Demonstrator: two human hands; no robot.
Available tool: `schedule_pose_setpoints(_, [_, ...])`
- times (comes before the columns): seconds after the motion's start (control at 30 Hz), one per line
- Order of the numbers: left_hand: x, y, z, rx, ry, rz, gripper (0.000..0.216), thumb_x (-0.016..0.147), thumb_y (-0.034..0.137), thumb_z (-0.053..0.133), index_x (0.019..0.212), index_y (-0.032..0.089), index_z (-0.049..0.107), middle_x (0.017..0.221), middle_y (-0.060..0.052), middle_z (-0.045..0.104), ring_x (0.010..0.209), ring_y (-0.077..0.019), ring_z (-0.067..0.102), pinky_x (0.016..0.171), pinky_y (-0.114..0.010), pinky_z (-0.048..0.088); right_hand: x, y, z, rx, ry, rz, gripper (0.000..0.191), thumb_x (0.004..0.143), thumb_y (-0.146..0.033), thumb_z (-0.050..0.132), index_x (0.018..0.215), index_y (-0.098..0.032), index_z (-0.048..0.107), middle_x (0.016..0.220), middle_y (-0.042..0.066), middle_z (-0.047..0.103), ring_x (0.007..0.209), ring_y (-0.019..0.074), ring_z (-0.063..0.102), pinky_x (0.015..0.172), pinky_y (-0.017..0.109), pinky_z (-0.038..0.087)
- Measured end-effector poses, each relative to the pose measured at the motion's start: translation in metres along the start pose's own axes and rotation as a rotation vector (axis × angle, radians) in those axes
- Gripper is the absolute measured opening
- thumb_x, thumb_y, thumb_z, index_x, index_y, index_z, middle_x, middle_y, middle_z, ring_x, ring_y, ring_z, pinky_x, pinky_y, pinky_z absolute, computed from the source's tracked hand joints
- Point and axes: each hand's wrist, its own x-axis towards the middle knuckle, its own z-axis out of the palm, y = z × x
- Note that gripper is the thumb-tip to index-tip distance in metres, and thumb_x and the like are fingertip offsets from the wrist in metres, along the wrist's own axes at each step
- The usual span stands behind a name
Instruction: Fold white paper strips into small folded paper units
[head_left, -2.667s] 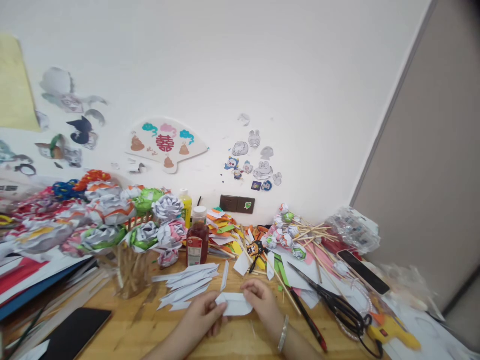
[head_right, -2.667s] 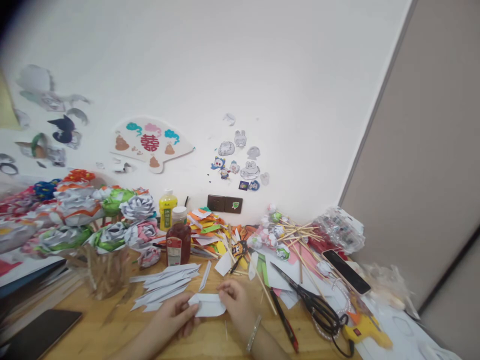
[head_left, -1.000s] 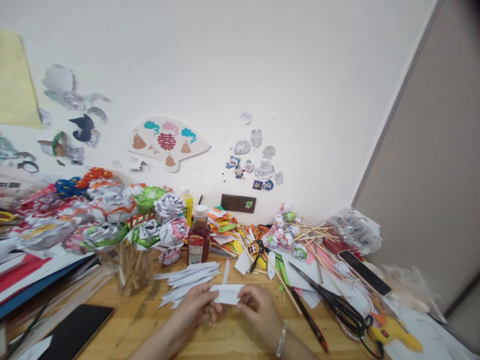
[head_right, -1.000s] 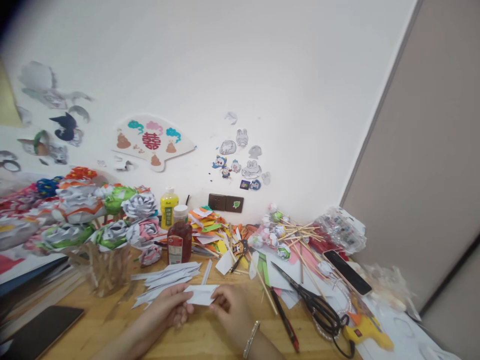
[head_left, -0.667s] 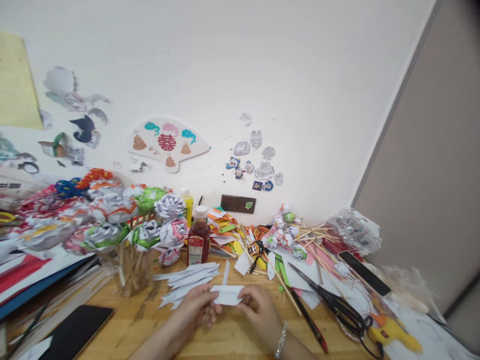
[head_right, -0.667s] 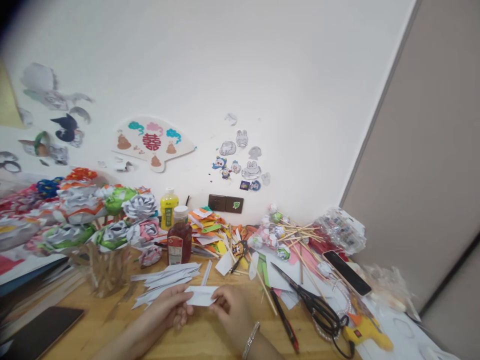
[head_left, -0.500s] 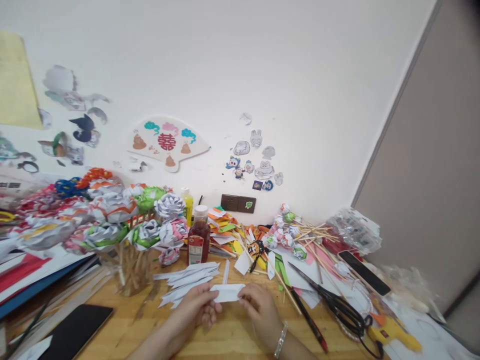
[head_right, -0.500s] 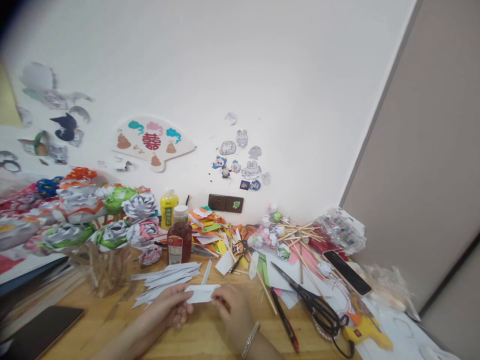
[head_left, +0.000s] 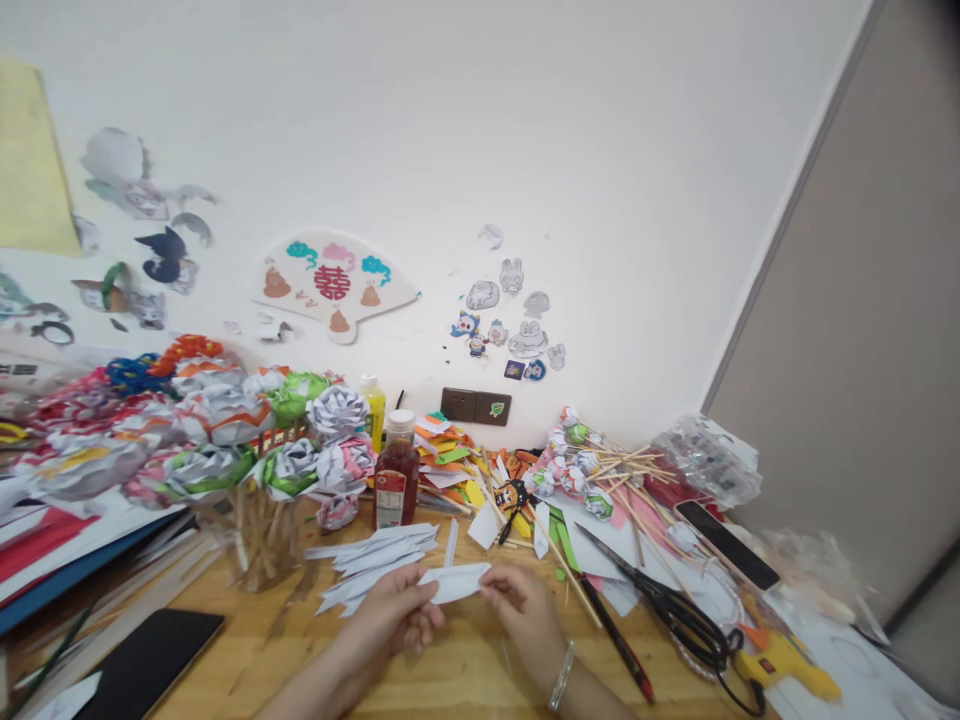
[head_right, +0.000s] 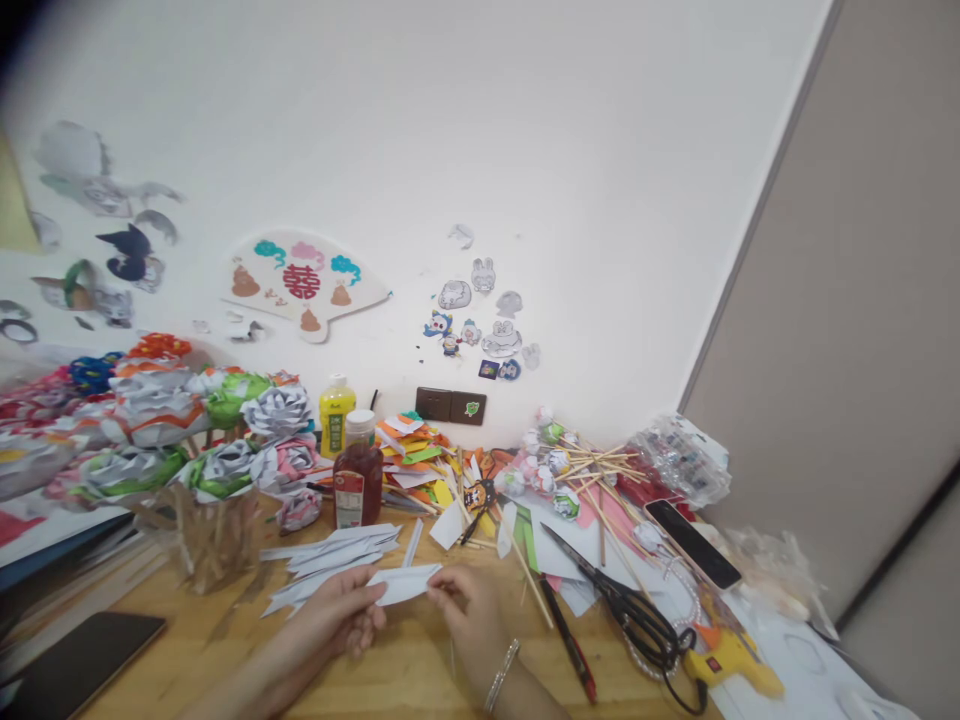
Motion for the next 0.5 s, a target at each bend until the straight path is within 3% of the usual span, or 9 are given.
schedule_pose_setpoints(0.23, [-0.0007,-0.0017,-0.0001,-0.032,-0.009,0.003,0.020,0.064,0.031,0.058,0.069,0.015,0.046,0.044,0.002,0.060,0.031,-0.0059,0.049,0.029,-0.011,0.030,-0.0042,0.0029,0.0030,0.085,0.008,0.113,0.012,0.073,-0.024,0.048,0.076,-0.019,0.059,0.055,0.001,0.059,0.042,0.0132,0.051,0.037,0.021,0.037])
schedule_pose_setpoints(0.4, [-0.0004,-0.0035,0.0002,-0.042,-0.020,0.025,0.018,0.066,0.030,0.057,0.068,0.015,0.047,0.044,0.002,0.060,0.030,-0.0052,0.049,0.029,-0.011,0.029,-0.0047,-0.0034,0.0021,0.009,0.030,-0.014,0.008,0.069,-0.018,0.053,0.073,-0.019,0.060,0.069,0.003,0.063,0.063,0.0165,0.057,0.057,0.024,0.044])
schedule_pose_setpoints(0.5, [-0.0013,-0.0033,0.0017,-0.060,-0.012,0.032,0.018,0.066,0.030,0.057,0.069,0.014,0.047,0.044,0.002,0.060,0.030,-0.0045,0.048,0.030,-0.011,0.029,-0.0042,-0.0048,0.0011,-0.092,0.014,-0.047,0.008,0.069,-0.017,0.053,0.073,-0.019,0.060,0.068,0.003,0.063,0.063,0.0163,0.056,0.057,0.024,0.043])
